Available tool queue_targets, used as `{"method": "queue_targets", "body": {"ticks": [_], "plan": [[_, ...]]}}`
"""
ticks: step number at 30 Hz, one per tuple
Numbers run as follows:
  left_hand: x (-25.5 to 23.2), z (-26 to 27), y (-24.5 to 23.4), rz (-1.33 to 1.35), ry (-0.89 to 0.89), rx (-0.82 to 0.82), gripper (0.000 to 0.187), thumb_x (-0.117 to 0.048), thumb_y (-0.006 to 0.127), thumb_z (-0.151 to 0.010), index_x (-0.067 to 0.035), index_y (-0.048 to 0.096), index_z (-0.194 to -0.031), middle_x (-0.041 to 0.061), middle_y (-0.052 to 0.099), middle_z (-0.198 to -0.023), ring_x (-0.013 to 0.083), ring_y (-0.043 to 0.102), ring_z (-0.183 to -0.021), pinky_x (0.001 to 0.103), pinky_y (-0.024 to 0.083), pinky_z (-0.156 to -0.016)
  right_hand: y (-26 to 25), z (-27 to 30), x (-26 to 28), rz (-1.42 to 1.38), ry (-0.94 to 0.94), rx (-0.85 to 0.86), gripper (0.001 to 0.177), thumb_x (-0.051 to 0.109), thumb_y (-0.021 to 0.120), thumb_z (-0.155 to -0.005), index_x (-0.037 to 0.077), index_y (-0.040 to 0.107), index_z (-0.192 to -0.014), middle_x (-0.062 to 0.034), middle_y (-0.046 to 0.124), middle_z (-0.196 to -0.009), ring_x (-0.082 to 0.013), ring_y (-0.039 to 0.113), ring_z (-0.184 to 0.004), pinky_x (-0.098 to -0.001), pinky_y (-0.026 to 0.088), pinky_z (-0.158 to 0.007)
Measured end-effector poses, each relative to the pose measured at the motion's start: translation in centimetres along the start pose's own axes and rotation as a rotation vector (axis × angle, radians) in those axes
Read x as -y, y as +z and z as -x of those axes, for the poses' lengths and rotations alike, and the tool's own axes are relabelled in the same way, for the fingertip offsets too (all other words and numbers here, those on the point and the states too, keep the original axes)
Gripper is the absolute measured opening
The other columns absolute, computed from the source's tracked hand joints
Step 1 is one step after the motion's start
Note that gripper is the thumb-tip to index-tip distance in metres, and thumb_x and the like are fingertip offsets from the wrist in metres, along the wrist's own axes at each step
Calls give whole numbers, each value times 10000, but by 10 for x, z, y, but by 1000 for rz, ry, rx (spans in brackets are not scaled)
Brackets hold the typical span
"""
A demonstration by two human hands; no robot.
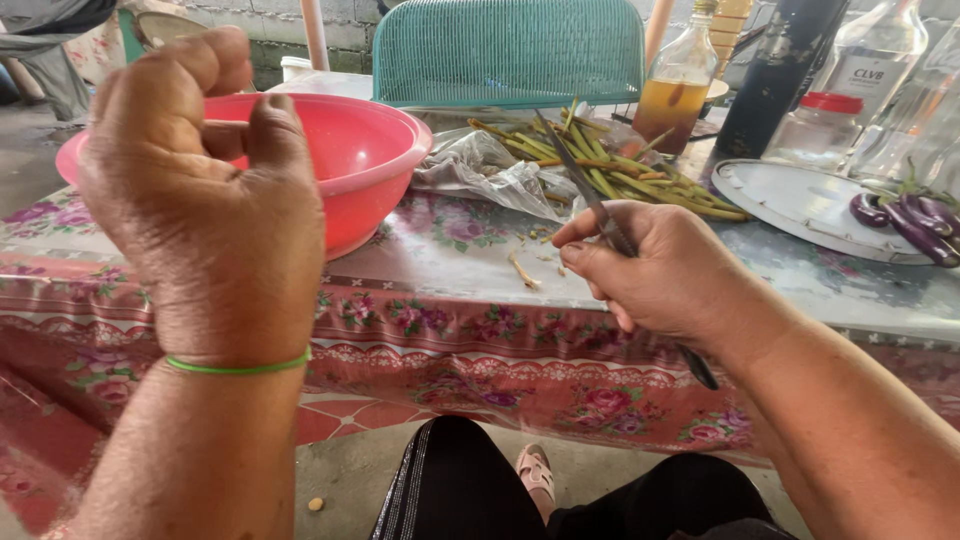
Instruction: The person peels long green vegetable stems with a small knife, removing the outer skin in strips. The peeled stems are placed into a pink bowl on the table.
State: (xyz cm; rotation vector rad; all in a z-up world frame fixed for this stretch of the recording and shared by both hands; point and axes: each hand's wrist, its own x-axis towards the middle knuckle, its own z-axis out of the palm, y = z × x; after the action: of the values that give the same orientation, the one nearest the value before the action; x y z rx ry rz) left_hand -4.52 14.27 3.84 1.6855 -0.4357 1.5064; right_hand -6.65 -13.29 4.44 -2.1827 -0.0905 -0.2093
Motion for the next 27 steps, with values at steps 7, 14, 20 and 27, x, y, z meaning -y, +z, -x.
{"method": "queue_targets", "body": {"ticks": [7,14,20,27], "plan": [[-41,26,81,120,40,148,127,18,759,-939,-97,734,-988,65,739,-963,141,728,-844,258,622,-676,-15,-19,-5,-47,38,25,273,226,762,-868,65,724,-1085,-24,563,-581,-93,456,-384,-263,353,-356],[-37,36,179,152,2,497,133,-34,668,-866,-44,748,-971,195,736,-978,386,704,-983,460,555,-869,-29,-28,-18,-45,209,9,299,275,730,-899,83,701,-1127,-31,591,-643,-95,493,-408,-257,337,-328],[-21,31,216,-305,-252,925,205,-76,663,-861,-57,754,-1044,217,667,-1182,393,642,-1132,469,522,-965,-37,-33,-35,-256,178,34,318,241,706,-897,46,671,-1145,-25,605,-677,-69,490,-404,-225,325,-297],[-24,29,224,-527,-235,1117,370,-74,721,-839,-138,735,-1204,117,556,-1389,334,571,-1272,435,520,-1025,-38,-38,-40,-322,148,79,327,184,687,-873,14,648,-1150,-33,595,-681,-56,501,-403,-209,327,-283]]}}
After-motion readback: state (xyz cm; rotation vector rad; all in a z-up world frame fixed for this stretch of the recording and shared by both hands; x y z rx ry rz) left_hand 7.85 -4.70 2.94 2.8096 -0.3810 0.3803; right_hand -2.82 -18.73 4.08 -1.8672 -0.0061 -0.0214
